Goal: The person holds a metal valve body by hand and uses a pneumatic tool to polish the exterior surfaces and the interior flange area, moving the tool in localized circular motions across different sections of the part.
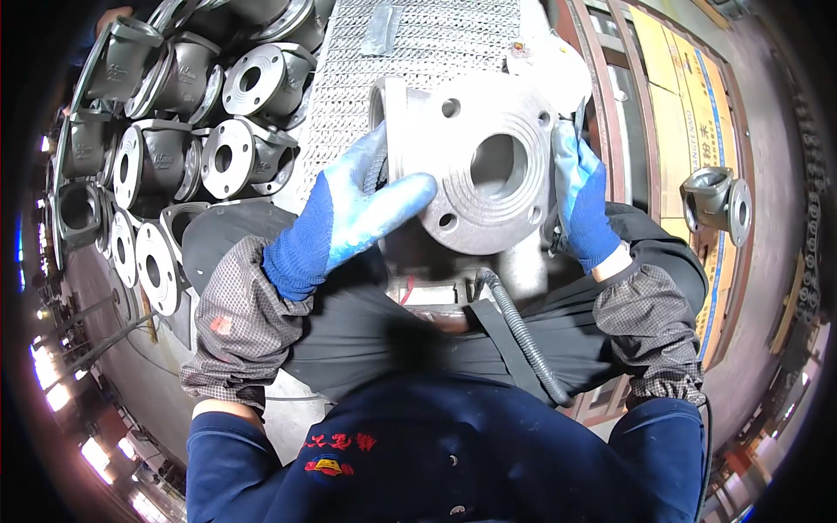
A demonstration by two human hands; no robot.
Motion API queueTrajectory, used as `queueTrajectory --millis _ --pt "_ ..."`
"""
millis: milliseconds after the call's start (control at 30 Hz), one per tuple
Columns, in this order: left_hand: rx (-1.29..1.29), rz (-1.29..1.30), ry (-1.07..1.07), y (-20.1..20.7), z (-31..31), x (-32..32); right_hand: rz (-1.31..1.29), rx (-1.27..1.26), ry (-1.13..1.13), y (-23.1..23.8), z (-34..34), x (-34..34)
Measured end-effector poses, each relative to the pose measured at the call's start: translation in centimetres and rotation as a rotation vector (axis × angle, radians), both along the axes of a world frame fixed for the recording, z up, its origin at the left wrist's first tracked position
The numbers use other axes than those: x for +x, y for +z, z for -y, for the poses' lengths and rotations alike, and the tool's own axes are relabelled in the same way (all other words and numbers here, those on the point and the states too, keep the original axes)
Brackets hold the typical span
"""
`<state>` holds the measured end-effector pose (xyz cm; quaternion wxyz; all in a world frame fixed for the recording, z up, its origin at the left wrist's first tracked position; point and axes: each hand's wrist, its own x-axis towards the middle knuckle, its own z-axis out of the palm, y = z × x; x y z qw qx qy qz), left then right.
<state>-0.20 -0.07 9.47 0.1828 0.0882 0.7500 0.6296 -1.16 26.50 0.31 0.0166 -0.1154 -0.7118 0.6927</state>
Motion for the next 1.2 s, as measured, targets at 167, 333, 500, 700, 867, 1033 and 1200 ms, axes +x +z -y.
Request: queueTrajectory --millis 167,333,500,700,867,1033,1200 --pt "0.074 0.37 0.065 1.8 -0.8 -0.7 0.152 -0.029 -0.018 0.5 -0.8 -1.7" --pt "-0.238 -0.899 -0.137 -1.1 2.1 -1.2 0.446 -0.44 0.07 3.9 2.5 -2.2" --pt "-0.309 -0.845 -0.042 -1.0 2.6 -1.6 0.5 -0.591 0.115 3.1 2.1 -2.9" --pt "-0.196 -0.724 0.147 -2.1 3.1 -3.1 0.448 -0.542 0.062 2.6 2.6 -5.3" --pt "-0.168 -0.593 0.255 -1.9 2.7 -4.1 0.546 -0.252 0.057 2.7 2.9 -7.0" --pt "0.077 -0.456 0.32 -2.6 3.4 -4.2 0.383 0.08 0.155 4.0 4.2 -6.0" --pt "-0.232 -0.676 0.253 -2.3 4.4 -3.8 0.266 0.03 0.077 2.7 5.7 -5.5"
